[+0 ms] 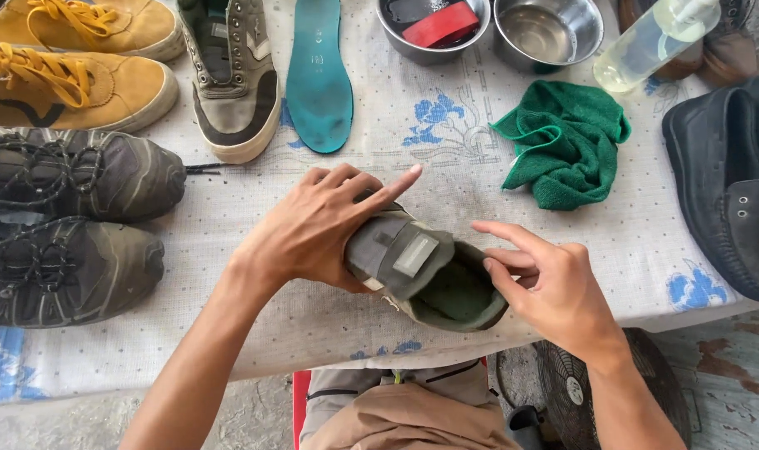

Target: Cleaning the exterior of a green sneaker using a cloth, brush, and cleaning solution.

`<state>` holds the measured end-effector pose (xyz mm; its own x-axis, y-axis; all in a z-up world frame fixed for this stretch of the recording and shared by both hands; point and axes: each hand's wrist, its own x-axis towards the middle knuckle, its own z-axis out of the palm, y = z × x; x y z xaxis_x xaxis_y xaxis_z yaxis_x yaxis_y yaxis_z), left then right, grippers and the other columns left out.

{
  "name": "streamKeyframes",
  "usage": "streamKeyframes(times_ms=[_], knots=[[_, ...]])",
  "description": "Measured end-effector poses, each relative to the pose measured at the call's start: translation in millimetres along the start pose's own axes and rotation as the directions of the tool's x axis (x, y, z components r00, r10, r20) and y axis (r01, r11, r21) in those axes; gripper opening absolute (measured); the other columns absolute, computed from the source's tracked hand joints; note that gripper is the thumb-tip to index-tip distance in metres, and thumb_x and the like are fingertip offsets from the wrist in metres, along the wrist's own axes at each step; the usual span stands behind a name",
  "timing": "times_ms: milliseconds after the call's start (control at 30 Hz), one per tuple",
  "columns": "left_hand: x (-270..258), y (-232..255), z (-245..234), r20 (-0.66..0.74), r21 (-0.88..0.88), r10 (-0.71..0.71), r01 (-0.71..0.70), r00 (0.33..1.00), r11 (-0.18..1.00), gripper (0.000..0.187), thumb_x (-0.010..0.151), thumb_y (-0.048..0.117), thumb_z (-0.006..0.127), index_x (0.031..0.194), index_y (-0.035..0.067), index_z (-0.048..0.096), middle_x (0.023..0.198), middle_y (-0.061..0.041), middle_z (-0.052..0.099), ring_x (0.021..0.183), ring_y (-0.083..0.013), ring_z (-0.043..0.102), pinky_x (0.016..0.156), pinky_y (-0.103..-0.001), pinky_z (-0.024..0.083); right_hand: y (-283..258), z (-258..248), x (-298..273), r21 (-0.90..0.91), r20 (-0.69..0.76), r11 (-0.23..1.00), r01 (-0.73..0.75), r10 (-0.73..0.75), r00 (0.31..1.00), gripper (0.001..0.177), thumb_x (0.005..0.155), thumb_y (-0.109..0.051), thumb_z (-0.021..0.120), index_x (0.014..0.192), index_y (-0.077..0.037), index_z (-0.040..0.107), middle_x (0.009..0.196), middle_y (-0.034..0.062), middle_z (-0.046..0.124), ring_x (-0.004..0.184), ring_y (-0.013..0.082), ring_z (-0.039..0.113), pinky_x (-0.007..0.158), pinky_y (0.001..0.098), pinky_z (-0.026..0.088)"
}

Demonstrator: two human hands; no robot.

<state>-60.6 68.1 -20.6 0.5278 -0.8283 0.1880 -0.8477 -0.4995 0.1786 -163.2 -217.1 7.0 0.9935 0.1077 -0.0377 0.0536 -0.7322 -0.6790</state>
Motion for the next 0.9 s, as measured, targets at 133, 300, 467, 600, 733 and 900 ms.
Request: streamKeyframes(times_ms=[133, 300, 467, 600, 733, 900], knots=[[-23, 18, -27, -0.190, 0.253, -0.049, 0.097, 0.980, 0.962, 0.139, 0.057, 0.071, 0.087, 0.165, 0.020, 0.016, 0.137, -0.007, 0.060, 0.116, -0.0248, 0.054, 0.102, -0.045, 0.044, -5, 11, 2, -0.128, -0.197, 0.971, 0.202, -0.224, 0.955, 0.040, 0.094, -0.013, 0.069, 0.134, -0.015, 0.064, 0.103, 0.0048, 0.080, 0.103, 0.0114, 0.075, 0.073, 0.0173, 0.057], [-25, 50, -90, -0.385, 0.722, 0.011, 0.293, 0.923, 0.626, 0.059, 0.104, 0.034, 0.065, 0.159, 0.036, 0.045, 0.124, 0.010, 0.065, 0.112, -0.0106, 0.062, 0.096, -0.031, 0.046, -16, 28, 19, 0.195, -0.380, 0.914, 0.356, -0.264, 0.886, 0.043, 0.101, -0.007, 0.064, 0.142, 0.001, 0.052, 0.116, 0.0183, 0.074, 0.116, 0.0243, 0.072, 0.093, 0.0265, 0.061], [-22, 33, -94, -0.401, 0.770, 0.087, 0.285, 0.912, 0.571, 0.048, 0.112, 0.031, 0.064, 0.158, 0.036, 0.051, 0.128, 0.011, 0.065, 0.117, -0.0076, 0.061, 0.101, -0.031, 0.043, -15, 44, 37, 0.283, -0.428, 0.871, 0.402, -0.261, 0.865, 0.044, 0.101, -0.007, 0.064, 0.142, 0.002, 0.050, 0.119, 0.0229, 0.072, 0.119, 0.0255, 0.070, 0.105, 0.0321, 0.058], [-21, 19, -84, -0.404, 0.762, 0.100, 0.274, 0.909, 0.587, 0.042, 0.115, 0.034, 0.064, 0.156, 0.033, 0.054, 0.133, 0.011, 0.067, 0.120, -0.0073, 0.061, 0.104, -0.033, 0.041, -8, 52, 47, 0.349, -0.385, 0.871, 0.346, -0.204, 0.900, 0.051, 0.097, -0.008, 0.069, 0.144, -0.003, 0.050, 0.120, 0.0204, 0.072, 0.119, 0.0227, 0.070, 0.100, 0.0306, 0.060], [-26, 10, -78, -0.389, 0.735, 0.064, 0.267, 0.919, 0.623, 0.054, 0.107, 0.033, 0.073, 0.156, 0.027, 0.053, 0.137, 0.009, 0.066, 0.123, -0.0110, 0.061, 0.105, -0.037, 0.041, -10, 53, 46, 0.339, -0.377, 0.861, 0.379, -0.244, 0.893, 0.051, 0.097, -0.010, 0.068, 0.143, 0.000, 0.049, 0.120, 0.0233, 0.072, 0.120, 0.0257, 0.070, 0.098, 0.0311, 0.062], [-29, 5, -72, -0.400, 0.517, -0.052, 0.273, 0.915, 0.811, 0.071, 0.102, 0.050, 0.080, 0.160, 0.024, 0.049, 0.149, -0.001, 0.062, 0.132, -0.0356, 0.052, 0.110, -0.066, 0.038, -7, 56, 45, 0.262, -0.393, 0.863, 0.431, -0.312, 0.865, 0.045, 0.099, -0.007, 0.067, 0.141, 0.001, 0.051, 0.118, 0.0208, 0.074, 0.121, 0.0287, 0.070, 0.091, 0.0301, 0.065]])
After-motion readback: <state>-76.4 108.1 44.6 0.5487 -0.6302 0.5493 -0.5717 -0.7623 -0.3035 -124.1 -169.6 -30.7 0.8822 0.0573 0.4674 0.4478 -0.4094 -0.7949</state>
